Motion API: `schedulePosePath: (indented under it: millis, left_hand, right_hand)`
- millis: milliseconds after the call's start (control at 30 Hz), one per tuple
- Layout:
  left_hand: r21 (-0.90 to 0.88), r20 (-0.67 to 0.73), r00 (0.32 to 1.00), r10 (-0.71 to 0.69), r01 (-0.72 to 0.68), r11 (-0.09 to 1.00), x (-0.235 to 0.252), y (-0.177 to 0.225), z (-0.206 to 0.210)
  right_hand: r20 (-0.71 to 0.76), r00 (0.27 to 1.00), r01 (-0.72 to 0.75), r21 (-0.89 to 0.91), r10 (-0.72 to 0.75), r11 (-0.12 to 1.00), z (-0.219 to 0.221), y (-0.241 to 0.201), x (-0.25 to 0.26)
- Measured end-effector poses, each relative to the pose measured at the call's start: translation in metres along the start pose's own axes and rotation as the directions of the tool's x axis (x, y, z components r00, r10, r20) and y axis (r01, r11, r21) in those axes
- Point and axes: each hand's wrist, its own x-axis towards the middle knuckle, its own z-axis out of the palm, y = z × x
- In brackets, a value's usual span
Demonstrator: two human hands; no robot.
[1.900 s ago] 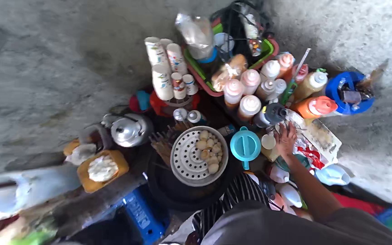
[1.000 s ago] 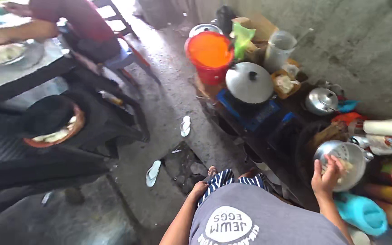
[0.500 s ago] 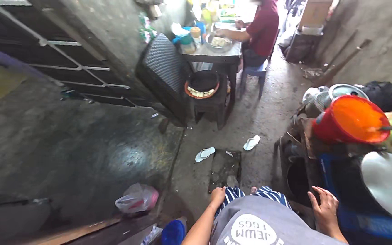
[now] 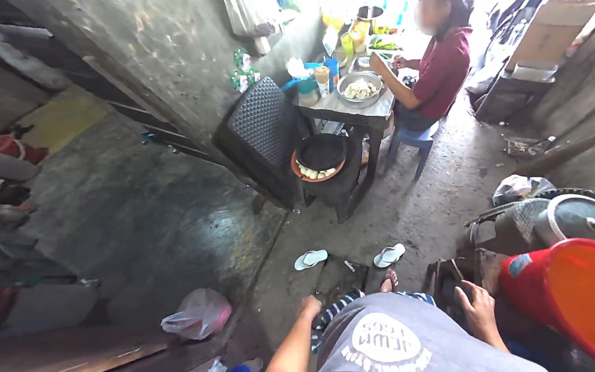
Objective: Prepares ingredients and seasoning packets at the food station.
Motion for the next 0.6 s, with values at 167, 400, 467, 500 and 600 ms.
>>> schedulePosePath:
  millis: [167,400,467,500,600]
  left_hand:
    - [-0.217,-0.178,0.963,0.204,-0.24,0.946,-0.001,0.103,-0.082]
    - [-0.176,-0.619,0.673,0.405,-0.622,0.763,0.014,0.258,-0.262]
    - [-0.081,-0.743,0.503,0.441,-0.722,0.687,0.027,0.302,-0.335]
    - [-0.04,-0.787,0.44,0.433,-0.737,0.675,0.028,0.326,-0.374]
    - [0.053,-0.855,0.309,0.417,-0.748,0.662,0.042,0.395,-0.494]
  right_hand:
    - [0.133,0.991,-0.008,-0.035,0.012,0.999,-0.024,-0.011,0.1]
    - [0.125,0.992,-0.019,0.011,0.018,1.0,-0.027,-0.025,0.183]
    - [0.098,0.994,-0.059,0.021,0.056,0.998,-0.019,-0.024,0.2]
    - [0.083,0.993,-0.081,0.023,0.078,0.996,-0.014,-0.024,0.21]
    - [0.083,0.972,-0.219,0.004,0.218,0.976,-0.002,-0.029,0.248]
